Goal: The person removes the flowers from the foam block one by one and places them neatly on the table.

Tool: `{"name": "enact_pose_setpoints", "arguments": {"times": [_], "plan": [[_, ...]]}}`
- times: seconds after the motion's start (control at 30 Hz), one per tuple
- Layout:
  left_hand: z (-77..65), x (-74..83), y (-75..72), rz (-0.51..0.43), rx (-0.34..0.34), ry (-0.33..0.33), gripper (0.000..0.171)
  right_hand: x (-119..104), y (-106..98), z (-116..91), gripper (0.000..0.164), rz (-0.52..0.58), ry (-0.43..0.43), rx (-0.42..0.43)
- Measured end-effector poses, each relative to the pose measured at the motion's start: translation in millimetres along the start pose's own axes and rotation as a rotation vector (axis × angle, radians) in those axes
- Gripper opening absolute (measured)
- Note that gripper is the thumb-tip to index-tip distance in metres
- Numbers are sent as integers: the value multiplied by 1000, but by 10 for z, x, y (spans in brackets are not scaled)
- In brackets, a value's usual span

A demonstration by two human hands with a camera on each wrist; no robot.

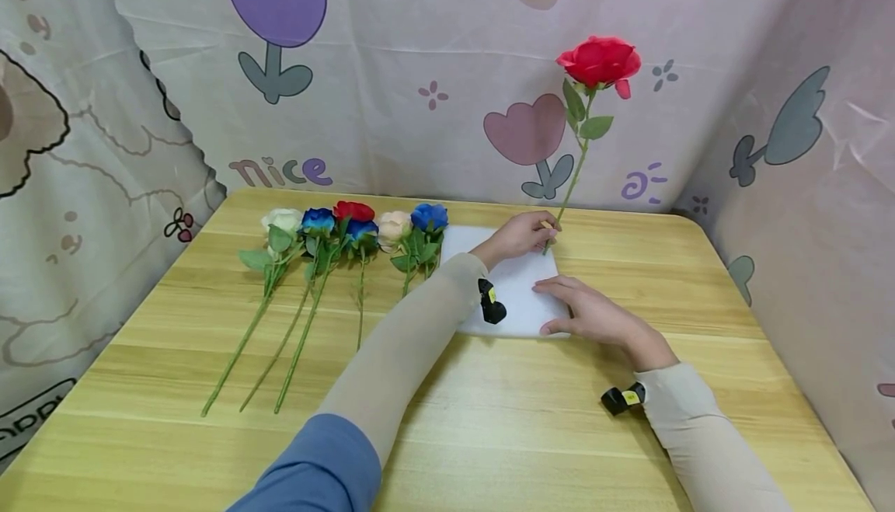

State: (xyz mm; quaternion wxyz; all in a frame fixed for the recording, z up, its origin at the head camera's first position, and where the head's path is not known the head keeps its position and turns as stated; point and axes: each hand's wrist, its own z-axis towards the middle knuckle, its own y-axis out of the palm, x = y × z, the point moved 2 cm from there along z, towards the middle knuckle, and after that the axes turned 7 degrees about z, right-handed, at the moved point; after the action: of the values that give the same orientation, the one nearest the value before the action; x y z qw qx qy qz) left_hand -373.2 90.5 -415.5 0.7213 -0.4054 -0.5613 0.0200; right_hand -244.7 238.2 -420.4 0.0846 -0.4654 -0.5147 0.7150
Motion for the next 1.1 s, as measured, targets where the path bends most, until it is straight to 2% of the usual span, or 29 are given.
{"name": "enact_pose_setpoints", "arguments": {"times": [0.4,0.7,1.1], "plan": [[26,-30,32,25,11,4,28,-2,-2,7,71,2,2,2],[49,-28,54,3,22,-7,23,-1,2,6,71,1,1,3],[45,-30,51,18,35,35,23,-10,-5,0,71,-13,-31,27]]}}
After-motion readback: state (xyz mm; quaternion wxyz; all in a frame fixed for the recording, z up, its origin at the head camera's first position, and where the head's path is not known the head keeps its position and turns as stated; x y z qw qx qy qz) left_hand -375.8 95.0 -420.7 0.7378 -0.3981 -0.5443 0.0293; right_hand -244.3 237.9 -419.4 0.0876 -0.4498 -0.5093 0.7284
